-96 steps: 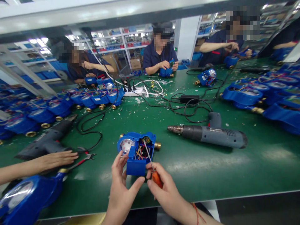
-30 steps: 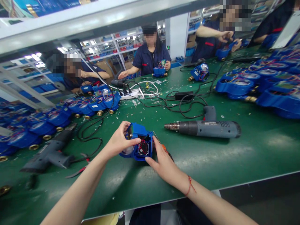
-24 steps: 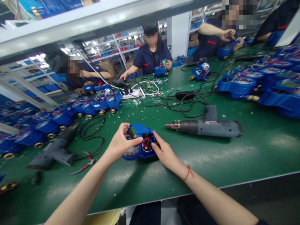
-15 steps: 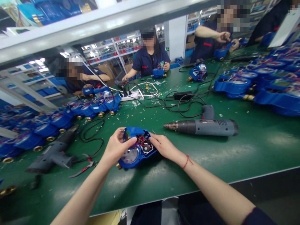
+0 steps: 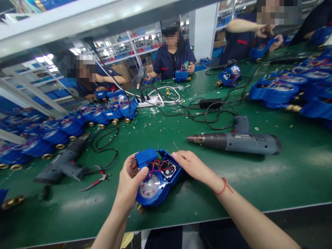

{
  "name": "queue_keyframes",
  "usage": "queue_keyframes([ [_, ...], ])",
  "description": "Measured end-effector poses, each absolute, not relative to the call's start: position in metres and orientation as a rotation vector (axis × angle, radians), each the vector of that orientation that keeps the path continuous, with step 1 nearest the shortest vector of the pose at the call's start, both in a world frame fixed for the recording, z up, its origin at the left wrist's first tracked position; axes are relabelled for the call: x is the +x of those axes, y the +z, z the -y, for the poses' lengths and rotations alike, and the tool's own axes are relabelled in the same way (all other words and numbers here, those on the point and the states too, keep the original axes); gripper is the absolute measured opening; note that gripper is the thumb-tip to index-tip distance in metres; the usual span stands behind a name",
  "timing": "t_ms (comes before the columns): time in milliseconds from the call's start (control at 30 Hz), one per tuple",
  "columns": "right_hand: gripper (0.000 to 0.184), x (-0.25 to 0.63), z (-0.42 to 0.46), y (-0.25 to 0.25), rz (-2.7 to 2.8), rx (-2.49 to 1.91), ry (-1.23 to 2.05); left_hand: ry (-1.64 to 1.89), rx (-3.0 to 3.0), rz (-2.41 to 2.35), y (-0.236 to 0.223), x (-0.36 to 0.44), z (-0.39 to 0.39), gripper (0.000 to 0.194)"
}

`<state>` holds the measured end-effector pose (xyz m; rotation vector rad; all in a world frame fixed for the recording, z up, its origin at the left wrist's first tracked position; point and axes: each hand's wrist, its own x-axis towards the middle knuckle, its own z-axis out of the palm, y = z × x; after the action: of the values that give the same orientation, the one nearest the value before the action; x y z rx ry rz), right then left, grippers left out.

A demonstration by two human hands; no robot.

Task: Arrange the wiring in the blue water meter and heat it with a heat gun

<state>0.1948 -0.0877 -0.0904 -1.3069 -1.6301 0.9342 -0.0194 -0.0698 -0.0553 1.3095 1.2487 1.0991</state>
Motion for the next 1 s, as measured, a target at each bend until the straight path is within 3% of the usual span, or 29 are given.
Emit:
queue_keyframes([
  [133,0.025,0.197,0.097,-0.091,1.498,-1.308,0.788,1.109,1.259,-1.248,-0.059,-0.022,0.068,0.07],
  [333,0.021,0.185,0.111,-0.079,1.572,-1.296,0.615,1.132,1.255,-1.222,-0.064,-0.025,0.069,0.069],
  [567,0.009,0.17,0.11,-0.074,1.652,-1.346,0.627,1.151,1.224,-1.209,-0.066,-0.026,0.07,0.082],
  [1000,0.014,0.163,0.11,-0.079,1.455,-1.21,0.827,1.131,1.159,-1.145,-0.069,-0.03,0.072,0.081],
])
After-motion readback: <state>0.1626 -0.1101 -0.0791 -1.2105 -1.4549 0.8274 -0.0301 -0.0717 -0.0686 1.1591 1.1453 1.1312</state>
